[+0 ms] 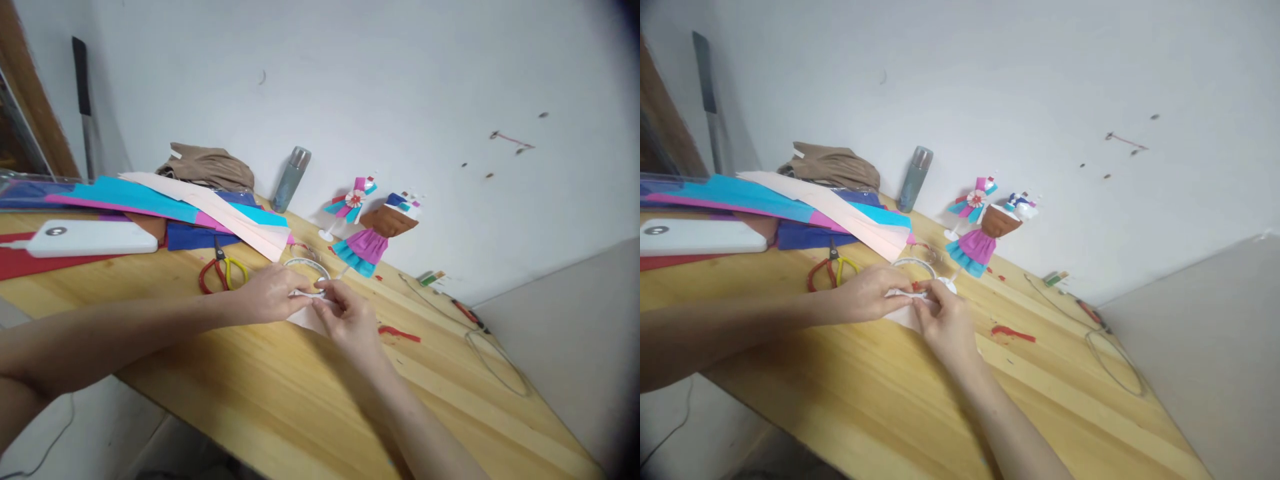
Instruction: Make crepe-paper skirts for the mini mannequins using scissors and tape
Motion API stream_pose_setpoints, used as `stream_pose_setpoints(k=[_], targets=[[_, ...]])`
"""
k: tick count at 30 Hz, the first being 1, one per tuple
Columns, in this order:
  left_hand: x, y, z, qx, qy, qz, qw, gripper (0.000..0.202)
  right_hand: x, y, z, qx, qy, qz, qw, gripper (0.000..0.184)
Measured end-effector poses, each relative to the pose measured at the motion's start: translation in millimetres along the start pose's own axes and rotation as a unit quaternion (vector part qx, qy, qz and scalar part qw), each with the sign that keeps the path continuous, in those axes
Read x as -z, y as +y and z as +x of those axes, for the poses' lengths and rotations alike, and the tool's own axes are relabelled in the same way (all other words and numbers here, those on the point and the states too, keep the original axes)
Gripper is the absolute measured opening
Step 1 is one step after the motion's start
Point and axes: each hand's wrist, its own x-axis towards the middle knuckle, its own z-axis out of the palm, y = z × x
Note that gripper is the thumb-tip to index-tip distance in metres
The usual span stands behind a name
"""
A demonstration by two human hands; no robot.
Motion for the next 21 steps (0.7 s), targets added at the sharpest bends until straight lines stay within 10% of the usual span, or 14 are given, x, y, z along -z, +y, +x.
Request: stream_pose_setpoints(k=[8,21], targets=[[2.9,5.3,2.6,0.052,0.047,-0.053,0.996,0.024,7.2,-4.3,-1.6,0.001,0.079,-0.158,0.984,0.032],[9.1,10.2,6.8,0.033,0.051,-0.137,0.989,0.018,35.2,-14.6,6.6,-0.078,-0.004,0.086,0.993,0.018]])
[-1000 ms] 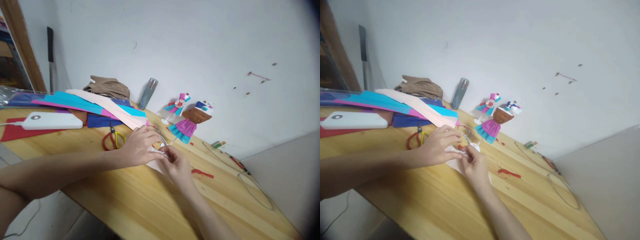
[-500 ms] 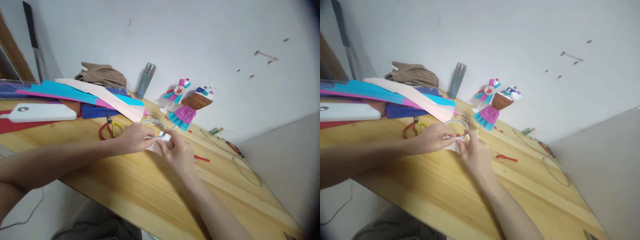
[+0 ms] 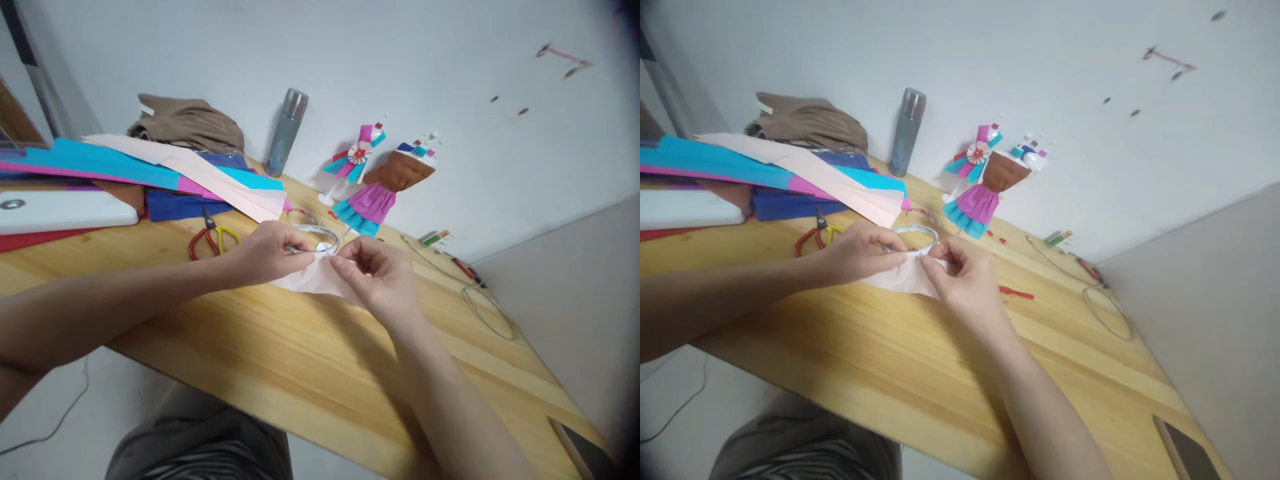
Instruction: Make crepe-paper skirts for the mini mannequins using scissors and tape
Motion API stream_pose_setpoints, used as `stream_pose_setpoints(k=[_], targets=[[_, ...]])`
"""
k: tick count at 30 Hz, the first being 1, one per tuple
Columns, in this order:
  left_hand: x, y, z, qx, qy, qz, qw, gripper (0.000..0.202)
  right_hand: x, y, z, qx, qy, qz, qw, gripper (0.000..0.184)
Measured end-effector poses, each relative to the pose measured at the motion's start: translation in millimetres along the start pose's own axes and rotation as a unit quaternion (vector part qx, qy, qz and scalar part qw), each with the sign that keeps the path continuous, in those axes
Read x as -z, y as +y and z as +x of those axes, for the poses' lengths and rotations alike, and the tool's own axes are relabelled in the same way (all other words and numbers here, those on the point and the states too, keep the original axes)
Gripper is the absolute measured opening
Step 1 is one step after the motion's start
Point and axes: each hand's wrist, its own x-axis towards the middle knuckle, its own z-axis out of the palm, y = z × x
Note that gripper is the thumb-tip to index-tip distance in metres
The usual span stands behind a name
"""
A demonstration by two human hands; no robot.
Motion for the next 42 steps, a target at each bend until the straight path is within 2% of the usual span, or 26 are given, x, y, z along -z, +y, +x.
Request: stream_pose_setpoints(k=[4,8,13,21,28,36,42], targets=[[-1.3,-2.6,-1.4,-0.013,0.015,0.021,1.000,0.017,-2.5,-1.8,-1.7,-0.009,-0.006,0.013,1.000,0.016],[-3.1,-5.7,-2.3,-0.033,0.043,0.049,0.997,0.016,-8.4,-6.2,-6.4,0.010,-0.001,-0.025,1.000,0.011],[-5.4,-7.1,-3.6,-0.049,0.049,0.061,0.996,0.016,-11.6,-8.6,-10.2,0.037,-0.007,-0.026,0.999,0.008],[-6.7,-9.8,-4.2,-0.063,0.057,0.076,0.993,0.017,-7.9,-7.3,-8.2,0.054,0.002,-0.043,0.998,0.014],[-7.9,-7.4,-6.1,-0.062,0.066,0.081,0.993,0.017,-11.2,-3.5,-6.8,0.048,0.044,-0.064,0.996,0.015],[-8.4,-7.6,-7.4,-0.083,0.057,0.094,0.991,0.018,-12.6,-3.8,-5.4,0.035,0.050,-0.070,0.996,0.022],[-5.4,-2.8,-7.6,-0.100,0.044,0.101,0.989,0.019,-17.8,4.2,-3.5,0.000,0.057,-0.022,0.998,0.031]])
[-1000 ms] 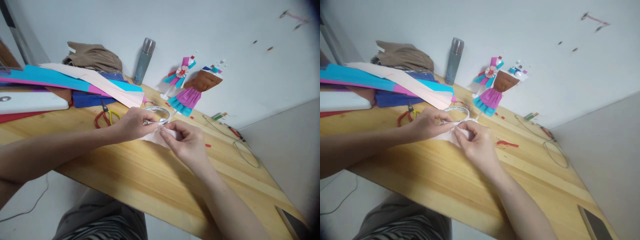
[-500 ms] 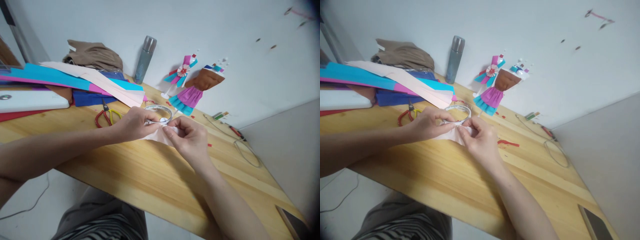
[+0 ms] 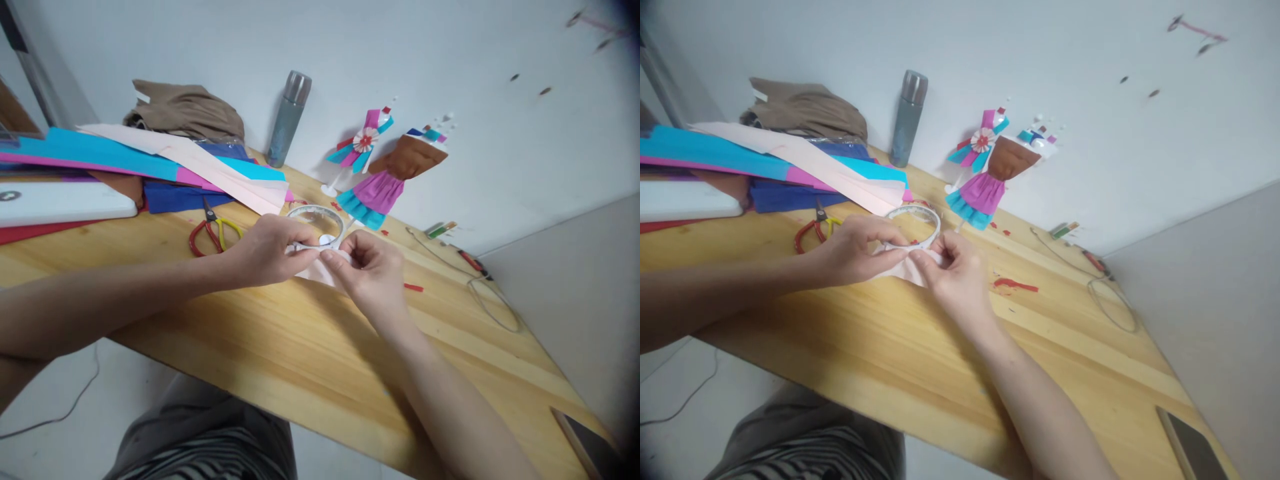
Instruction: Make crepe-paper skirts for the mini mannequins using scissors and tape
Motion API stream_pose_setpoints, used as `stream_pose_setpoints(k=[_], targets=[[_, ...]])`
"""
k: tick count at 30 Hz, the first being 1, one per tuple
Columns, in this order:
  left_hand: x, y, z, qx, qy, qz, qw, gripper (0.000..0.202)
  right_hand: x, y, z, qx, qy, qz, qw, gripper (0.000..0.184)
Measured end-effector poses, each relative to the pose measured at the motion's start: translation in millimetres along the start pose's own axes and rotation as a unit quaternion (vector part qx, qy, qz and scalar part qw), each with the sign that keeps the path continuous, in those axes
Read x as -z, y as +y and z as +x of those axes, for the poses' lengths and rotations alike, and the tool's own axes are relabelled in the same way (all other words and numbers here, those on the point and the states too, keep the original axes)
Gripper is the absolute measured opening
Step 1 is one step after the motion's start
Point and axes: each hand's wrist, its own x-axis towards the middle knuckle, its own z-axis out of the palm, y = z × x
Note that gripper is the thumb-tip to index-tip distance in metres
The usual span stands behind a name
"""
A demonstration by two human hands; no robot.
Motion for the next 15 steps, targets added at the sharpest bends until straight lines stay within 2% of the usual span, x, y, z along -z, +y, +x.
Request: stream_pose_setpoints(k=[4,9,11,15], targets=[[3.9,7.4,2.1,0.058,0.006,-0.020,0.998,0.018,-1.3,3.8,0.8,0.005,0.008,0.010,1.000,0.034],[7.5,7.1,5.8,0.098,-0.018,-0.087,0.991,0.022,8.1,-1.7,4.5,-0.006,-0.064,0.066,0.996,0.028],[8.0,4.7,6.5,0.097,-0.010,-0.083,0.992,0.021,12.2,-3.7,5.5,-0.014,-0.080,0.073,0.994,0.022],[6.2,1.9,5.5,0.044,0.023,-0.025,0.998,0.019,15.6,-5.3,4.9,0.020,-0.050,0.009,0.999,0.017]])
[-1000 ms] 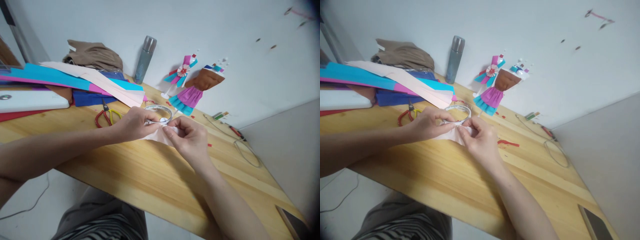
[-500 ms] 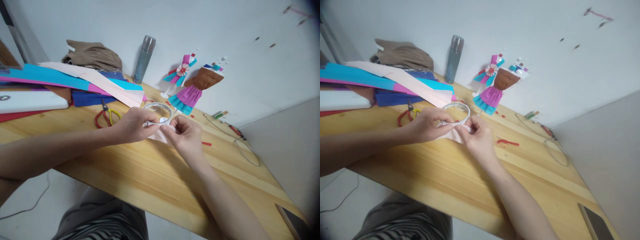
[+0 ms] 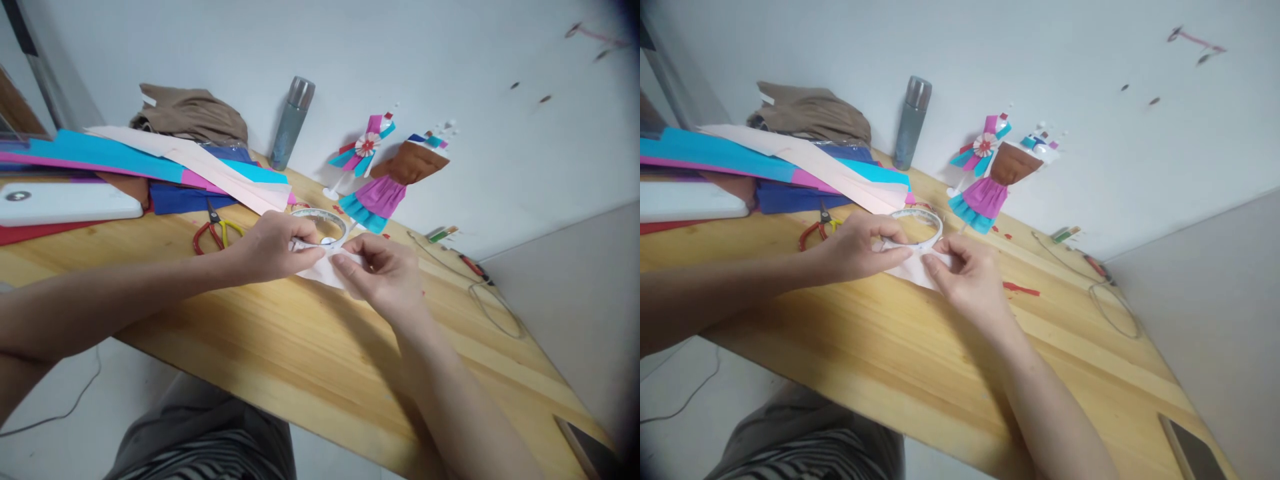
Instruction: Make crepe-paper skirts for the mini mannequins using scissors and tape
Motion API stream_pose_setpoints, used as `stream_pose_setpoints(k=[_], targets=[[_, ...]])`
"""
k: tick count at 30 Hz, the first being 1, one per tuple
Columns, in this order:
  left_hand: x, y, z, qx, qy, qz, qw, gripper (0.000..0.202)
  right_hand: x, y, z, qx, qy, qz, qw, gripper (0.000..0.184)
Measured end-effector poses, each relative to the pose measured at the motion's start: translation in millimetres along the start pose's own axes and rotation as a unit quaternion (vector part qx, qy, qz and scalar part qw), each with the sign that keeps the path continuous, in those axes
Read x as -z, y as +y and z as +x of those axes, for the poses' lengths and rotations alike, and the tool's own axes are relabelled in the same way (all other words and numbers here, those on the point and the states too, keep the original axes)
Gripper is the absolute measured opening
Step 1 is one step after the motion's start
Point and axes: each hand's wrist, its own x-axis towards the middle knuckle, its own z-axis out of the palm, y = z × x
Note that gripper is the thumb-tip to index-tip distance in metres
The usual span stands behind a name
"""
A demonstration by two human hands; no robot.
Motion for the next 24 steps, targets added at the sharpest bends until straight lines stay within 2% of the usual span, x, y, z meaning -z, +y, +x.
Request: stream_pose_setpoints(k=[4,11,15,18,24], targets=[[-2.0,-0.4,-1.8,-0.038,0.020,0.035,0.998,0.018,-1.9,-2.0,-3.0,0.024,0.018,-0.029,0.999,0.017],[-4.0,-3.3,-2.3,-0.041,0.048,0.046,0.997,0.020,-9.6,-9.7,-11.7,0.064,0.086,-0.068,0.992,0.012],[-5.0,-3.3,-2.5,-0.047,0.051,0.041,0.997,0.019,-13.1,-11.9,-14.9,0.110,0.068,-0.063,0.990,0.007],[-5.7,-3.6,-3.0,-0.048,0.050,0.040,0.997,0.019,-13.1,-11.1,-14.0,0.099,0.055,-0.037,0.993,0.009],[-7.7,-4.5,-4.3,-0.047,0.052,0.035,0.997,0.019,-11.1,-5.4,-9.1,0.055,0.076,-0.008,0.996,0.010]])
